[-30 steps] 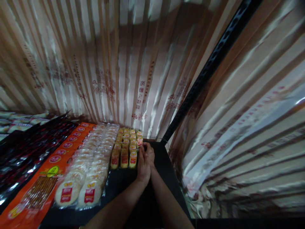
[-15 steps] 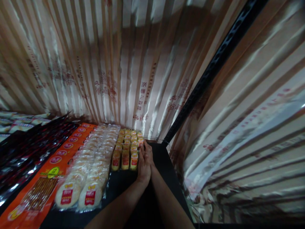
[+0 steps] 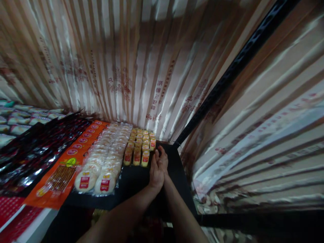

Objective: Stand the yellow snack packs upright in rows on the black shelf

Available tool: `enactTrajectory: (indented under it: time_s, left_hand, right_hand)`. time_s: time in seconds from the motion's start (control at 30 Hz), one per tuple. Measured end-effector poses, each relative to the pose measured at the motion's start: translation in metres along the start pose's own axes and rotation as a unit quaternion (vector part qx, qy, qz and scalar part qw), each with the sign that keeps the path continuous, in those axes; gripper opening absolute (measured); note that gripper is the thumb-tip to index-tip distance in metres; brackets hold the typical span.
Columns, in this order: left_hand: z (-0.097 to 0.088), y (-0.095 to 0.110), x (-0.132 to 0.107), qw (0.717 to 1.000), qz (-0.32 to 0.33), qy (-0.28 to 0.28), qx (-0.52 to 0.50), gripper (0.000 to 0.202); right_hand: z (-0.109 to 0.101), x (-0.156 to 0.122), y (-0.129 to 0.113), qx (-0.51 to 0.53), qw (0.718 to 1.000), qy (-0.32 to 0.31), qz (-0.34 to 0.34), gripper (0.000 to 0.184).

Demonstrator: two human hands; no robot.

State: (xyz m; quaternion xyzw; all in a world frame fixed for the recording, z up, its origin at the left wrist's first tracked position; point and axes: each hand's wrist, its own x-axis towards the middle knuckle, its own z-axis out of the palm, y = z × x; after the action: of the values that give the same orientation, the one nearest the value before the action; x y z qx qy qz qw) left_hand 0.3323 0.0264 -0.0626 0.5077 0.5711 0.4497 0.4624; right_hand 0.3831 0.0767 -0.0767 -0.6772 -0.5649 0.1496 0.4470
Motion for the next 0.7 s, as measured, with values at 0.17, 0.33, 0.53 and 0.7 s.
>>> enactTrajectory:
  time_s: [0.17,0.33,0.53,0.7]
  left_hand:
    - [-0.024,-0.001,-0.060,0.998,-0.012,-0.005,0.054,0.051]
    - [-0.052,-0.025,-0.125,0.995,0.063,-0.042,0.065,0.053]
    - [-0.097,-0.043,-0.184,0.987,0.097,-0.121,0.042,0.054]
    - [-0.141,-0.078,-0.217,0.980,0.092,-0.157,0.085,0.058]
  right_hand:
    - [-0.008,-0.056,-0.008,0.026,0.998,0.005,0.059,0.047]
    - [-0.021,-0.126,-0.023,0.105,0.991,0.021,0.085,0.042]
    - [-0.030,-0.198,-0.040,0.116,0.992,0.018,0.047,0.031]
    - [-0.021,-0.244,-0.050,0.059,0.994,-0.095,-0.012,0.031]
